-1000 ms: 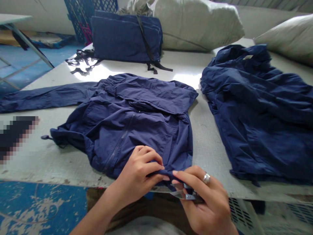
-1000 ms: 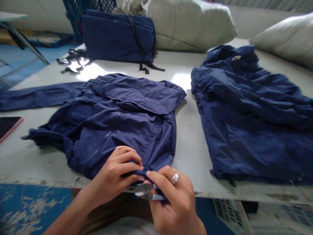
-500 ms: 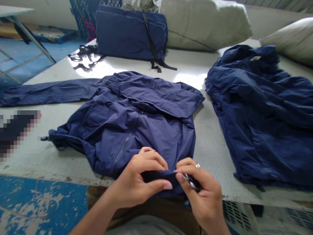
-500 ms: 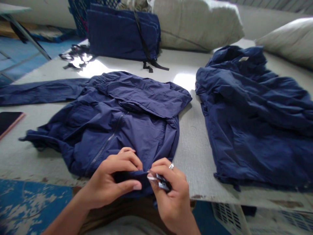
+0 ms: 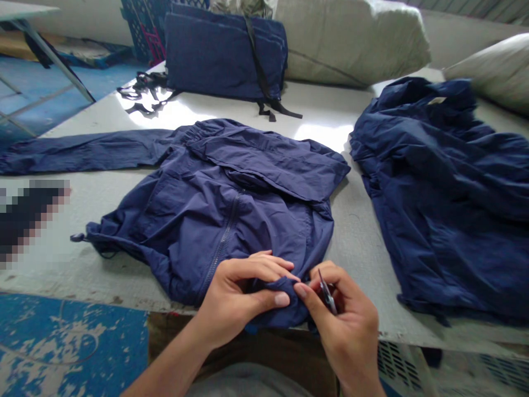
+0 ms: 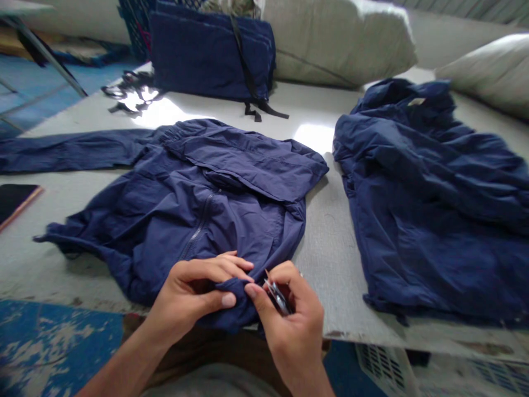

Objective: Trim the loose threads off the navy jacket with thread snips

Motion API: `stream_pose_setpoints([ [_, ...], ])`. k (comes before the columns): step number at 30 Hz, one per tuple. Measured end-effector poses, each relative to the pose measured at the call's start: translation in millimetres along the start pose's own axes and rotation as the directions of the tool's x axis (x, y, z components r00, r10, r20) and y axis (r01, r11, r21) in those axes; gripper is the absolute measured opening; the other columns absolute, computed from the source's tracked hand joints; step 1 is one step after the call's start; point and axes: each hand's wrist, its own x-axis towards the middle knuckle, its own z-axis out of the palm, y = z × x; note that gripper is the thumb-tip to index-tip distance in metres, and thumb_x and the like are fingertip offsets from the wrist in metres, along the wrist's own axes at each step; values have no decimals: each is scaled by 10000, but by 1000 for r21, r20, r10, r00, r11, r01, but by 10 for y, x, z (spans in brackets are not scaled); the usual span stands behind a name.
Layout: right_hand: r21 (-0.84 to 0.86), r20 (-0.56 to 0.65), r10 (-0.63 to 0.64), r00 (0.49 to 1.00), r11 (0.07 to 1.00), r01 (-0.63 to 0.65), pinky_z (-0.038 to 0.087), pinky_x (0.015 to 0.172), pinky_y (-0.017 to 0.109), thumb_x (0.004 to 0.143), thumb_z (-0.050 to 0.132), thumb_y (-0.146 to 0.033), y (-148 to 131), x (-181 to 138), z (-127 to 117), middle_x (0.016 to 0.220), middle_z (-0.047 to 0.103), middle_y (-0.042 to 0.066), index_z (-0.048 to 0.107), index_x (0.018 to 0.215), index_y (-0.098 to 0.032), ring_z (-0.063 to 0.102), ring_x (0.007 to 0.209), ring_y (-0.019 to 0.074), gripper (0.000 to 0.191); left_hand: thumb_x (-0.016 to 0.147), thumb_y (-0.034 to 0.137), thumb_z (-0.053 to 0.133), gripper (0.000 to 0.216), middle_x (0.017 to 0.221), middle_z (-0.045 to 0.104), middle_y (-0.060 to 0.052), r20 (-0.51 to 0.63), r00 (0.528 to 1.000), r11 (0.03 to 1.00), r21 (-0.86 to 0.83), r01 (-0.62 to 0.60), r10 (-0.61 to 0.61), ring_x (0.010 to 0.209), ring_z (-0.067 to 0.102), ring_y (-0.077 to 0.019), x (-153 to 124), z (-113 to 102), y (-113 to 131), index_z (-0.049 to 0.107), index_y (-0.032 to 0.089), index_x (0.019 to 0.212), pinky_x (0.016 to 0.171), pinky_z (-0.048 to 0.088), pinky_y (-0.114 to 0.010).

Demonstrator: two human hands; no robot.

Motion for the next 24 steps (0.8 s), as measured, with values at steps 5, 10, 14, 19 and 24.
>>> stream_pose_setpoints([
  [5, -45, 35, 3, 999, 999, -2, 408, 540, 250, 941, 728, -329, -15, -38, 12, 680, 567, -11, 627, 742, -210, 528, 601, 125, 253, 648, 448, 980, 379, 782, 831, -27, -172, 982, 997, -35, 71, -76, 816, 808, -255, -5, 54, -87, 711, 202, 752, 1164, 456, -555],
  [10, -102, 59, -11, 998, 995, 17, 473, 572, 234, 937, 722, -332, -22, -54, -102, 782, 666, 14, 691, 877, -221, 635, 679, 151, 130, 638, 421, 986, 363, 741, 819, -14, -188, 977, 994, 33, 108, -100, 717, 779, -210, -14, 75, -92, 719, 196, 737, 1154, 464, -512],
  [14, -163, 71, -35, 997, 986, 46, 530, 643, 224, 945, 704, -366, -35, -67, -231, 879, 709, 17, 716, 986, -252, 692, 754, 163, 122, 615, 398, 1000, 378, 696, 803, -13, -192, 977, 995, 13, 97, -92, 681, 761, -204, -2, 91, -86, 687, 187, 627, 1128, 460, -515],
  [19, -182, 113, -134, 985, 971, 153, 533, 639, 226, 939, 710, -306, -40, 15, -295, 862, 710, 13, 731, 1026, -265, 687, 740, 159, 99, 637, 372, 996, 340, 689, 792, 4, -152, 984, 996, -18, 90, -92, 697, 759, -196, -4, 73, -89, 708, 193, 612, 1131, 418, -507],
  [24, -139, 198, -183, 963, 967, 212, 506, 589, 239, 906, 751, -234, -44, 108, -297, 779, 698, 3, 763, 965, -247, 660, 659, 144, 62, 730, 366, 949, 217, 764, 823, -4, -63, 995, 996, -55, 68, -72, 771, 782, -207, -30, 38, -83, 788, 223, 703, 1144, 387, -482],
])
